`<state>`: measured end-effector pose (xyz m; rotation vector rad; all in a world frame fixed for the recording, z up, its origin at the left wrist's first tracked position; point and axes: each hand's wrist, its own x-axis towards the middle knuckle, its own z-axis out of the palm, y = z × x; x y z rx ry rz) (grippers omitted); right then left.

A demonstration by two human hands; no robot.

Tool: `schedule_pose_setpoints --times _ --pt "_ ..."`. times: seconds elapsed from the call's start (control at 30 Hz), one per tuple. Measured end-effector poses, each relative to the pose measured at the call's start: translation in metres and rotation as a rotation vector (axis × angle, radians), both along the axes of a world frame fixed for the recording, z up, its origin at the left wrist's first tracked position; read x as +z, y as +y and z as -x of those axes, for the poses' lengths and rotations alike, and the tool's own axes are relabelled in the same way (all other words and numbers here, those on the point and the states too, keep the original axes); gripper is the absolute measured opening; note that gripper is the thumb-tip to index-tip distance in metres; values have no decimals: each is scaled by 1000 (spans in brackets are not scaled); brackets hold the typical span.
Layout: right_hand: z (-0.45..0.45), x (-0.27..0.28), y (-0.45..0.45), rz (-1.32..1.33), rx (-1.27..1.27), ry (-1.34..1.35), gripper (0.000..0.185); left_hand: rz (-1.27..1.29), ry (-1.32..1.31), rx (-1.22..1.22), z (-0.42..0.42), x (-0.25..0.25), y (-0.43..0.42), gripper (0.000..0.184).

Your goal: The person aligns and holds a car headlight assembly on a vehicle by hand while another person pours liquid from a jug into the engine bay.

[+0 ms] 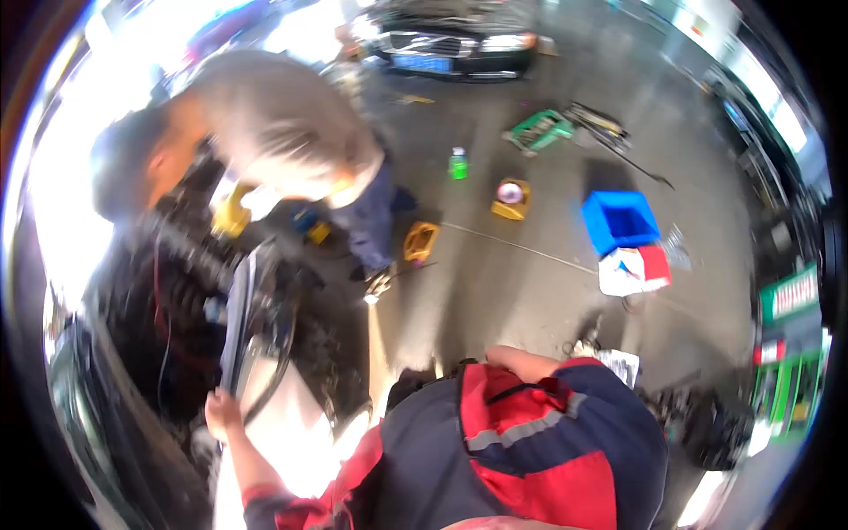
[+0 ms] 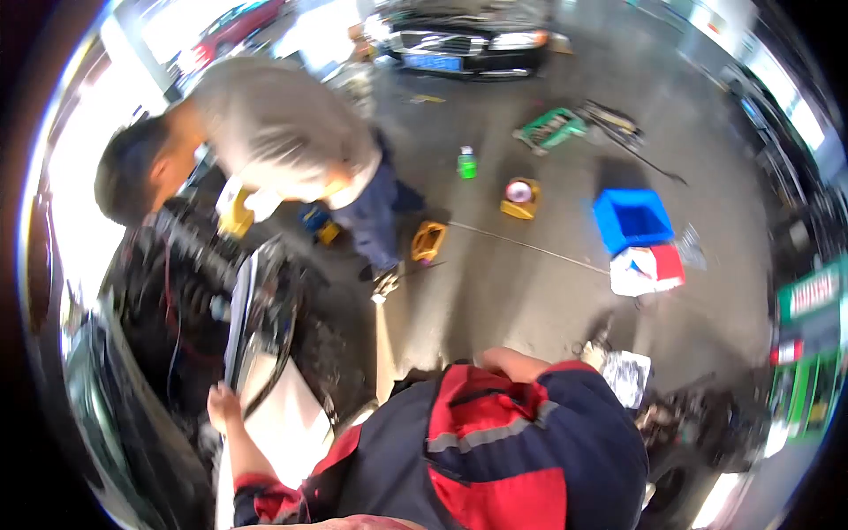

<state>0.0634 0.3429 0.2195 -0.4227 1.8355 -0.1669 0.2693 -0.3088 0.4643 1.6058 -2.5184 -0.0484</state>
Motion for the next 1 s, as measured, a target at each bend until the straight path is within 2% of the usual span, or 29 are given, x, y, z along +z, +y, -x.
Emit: schedule_pose_setpoints --times 0.07,0.17,0.23,0.7,0.77,0.8,0.83,0.9,1.0 --pt "-1 -15 2 40 -19 13 44 58 8 -9 0 6 11 38" --pt "-2 -70 21 176 -79 12 40 130 16 3 0 17 23 44" --pt "2 -92 27 245 -104 -11 37 128 27 55 2 24 26 40" --pt "10 -138 43 384 -146 -153 20 106 80 69 6 32 27 36" --pt "12 -164 48 354 -305 -295 19 106 79 72 6 32 28 36" --pt "14 -165 46 336 -384 -365 18 105 79 74 6 32 28 36" --pt "14 -164 49 342 -280 -252 19 105 79 74 6 33 28 36" --pt "11 -119 38 348 -72 -29 19 122 82 72 6 30 27 36" --pt "13 -101 32 263 -27 -13 23 133 84 71 6 29 27 35"
